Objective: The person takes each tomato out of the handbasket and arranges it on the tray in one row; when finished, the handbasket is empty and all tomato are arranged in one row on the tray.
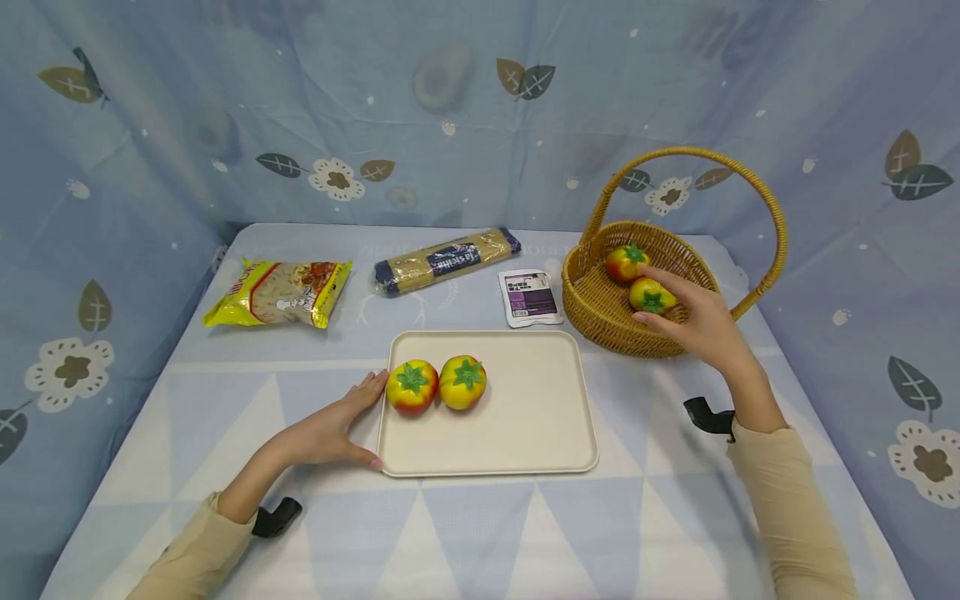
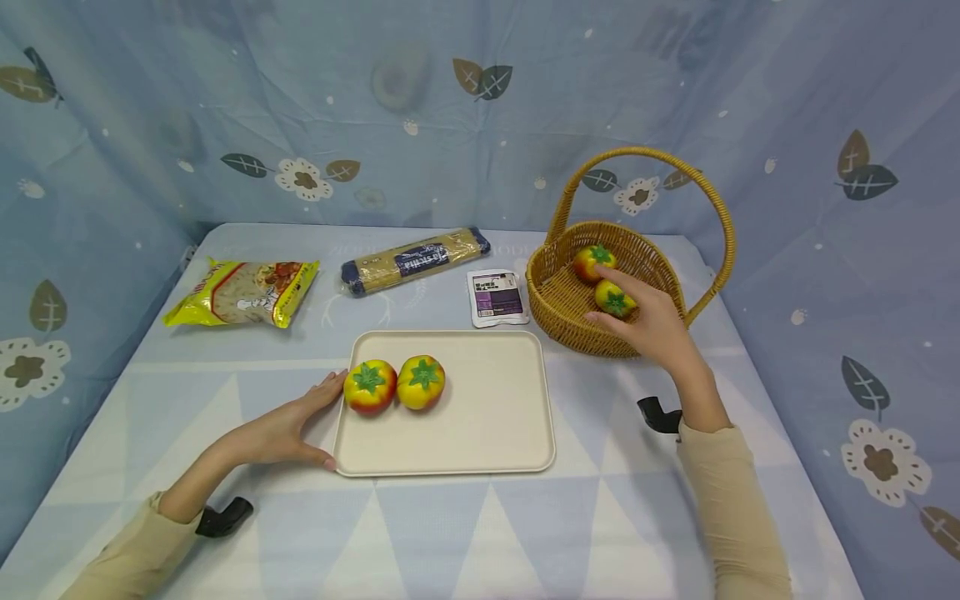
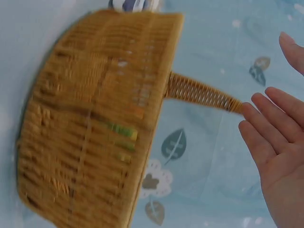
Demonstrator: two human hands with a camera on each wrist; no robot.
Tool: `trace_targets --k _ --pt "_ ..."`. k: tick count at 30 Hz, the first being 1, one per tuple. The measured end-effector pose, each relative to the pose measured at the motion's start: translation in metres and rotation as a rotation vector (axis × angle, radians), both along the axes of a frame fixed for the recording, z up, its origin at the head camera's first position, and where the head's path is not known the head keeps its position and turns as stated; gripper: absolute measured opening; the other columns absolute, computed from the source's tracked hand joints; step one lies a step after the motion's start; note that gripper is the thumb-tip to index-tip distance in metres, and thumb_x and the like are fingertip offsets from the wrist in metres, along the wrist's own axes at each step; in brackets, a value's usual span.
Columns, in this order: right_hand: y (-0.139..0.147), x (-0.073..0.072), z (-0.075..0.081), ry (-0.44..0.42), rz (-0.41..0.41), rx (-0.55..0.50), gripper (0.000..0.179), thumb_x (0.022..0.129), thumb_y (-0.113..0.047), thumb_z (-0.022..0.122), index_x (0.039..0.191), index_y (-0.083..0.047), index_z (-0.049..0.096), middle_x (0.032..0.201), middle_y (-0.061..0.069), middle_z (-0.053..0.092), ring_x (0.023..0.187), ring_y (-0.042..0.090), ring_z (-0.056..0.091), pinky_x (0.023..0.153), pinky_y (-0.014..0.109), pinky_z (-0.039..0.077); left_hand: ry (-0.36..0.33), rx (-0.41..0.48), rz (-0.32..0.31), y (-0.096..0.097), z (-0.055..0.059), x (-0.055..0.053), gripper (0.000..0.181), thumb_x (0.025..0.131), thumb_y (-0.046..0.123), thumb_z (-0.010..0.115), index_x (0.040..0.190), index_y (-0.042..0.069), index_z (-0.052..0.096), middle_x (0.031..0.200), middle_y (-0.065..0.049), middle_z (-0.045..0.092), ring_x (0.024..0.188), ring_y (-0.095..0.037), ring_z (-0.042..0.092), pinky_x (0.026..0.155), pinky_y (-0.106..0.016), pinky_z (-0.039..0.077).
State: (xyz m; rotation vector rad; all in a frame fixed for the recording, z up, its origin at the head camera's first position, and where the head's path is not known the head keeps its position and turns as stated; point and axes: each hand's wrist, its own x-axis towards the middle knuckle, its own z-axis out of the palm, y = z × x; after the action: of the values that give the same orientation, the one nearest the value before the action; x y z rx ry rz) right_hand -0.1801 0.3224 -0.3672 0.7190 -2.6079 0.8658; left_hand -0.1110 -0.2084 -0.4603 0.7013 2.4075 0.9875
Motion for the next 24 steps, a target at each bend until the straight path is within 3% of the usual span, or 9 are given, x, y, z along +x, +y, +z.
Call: trace_targets --k 7,24 --pt "0.020 -0.010 0.002 -0.054 -0.051 0.018 0.066 0.082 -0.010 0.077 0.142 -0.013 0.050 0.141 0.014 0.050 0.125 0.040 0.047 0.098 0.058 0.040 0.027 0.004 -0.010 -0.001 -0.001 0.000 0.125 0.065 0.044 0.086 0.154 0.000 0.009 0.159 -0.019 0.006 0.144 -0.040 0.002 0.113 -0.059 0.009" --pt "0.032 -0.027 -0.012 -0.105 -0.081 0.056 0.061 0.081 -0.007 0.078 0.137 -0.004 0.054 0.137 0.019 0.053 0.121 0.045 0.048 0.094 0.062 0.040 0.020 -0.004 -0.014 -0.001 0.000 -0.001 0.125 0.066 0.043 0.087 0.154 0.000 0.009 0.160 -0.017 0.006 0.145 -0.038 0.002 0.113 -0.058 0.010"
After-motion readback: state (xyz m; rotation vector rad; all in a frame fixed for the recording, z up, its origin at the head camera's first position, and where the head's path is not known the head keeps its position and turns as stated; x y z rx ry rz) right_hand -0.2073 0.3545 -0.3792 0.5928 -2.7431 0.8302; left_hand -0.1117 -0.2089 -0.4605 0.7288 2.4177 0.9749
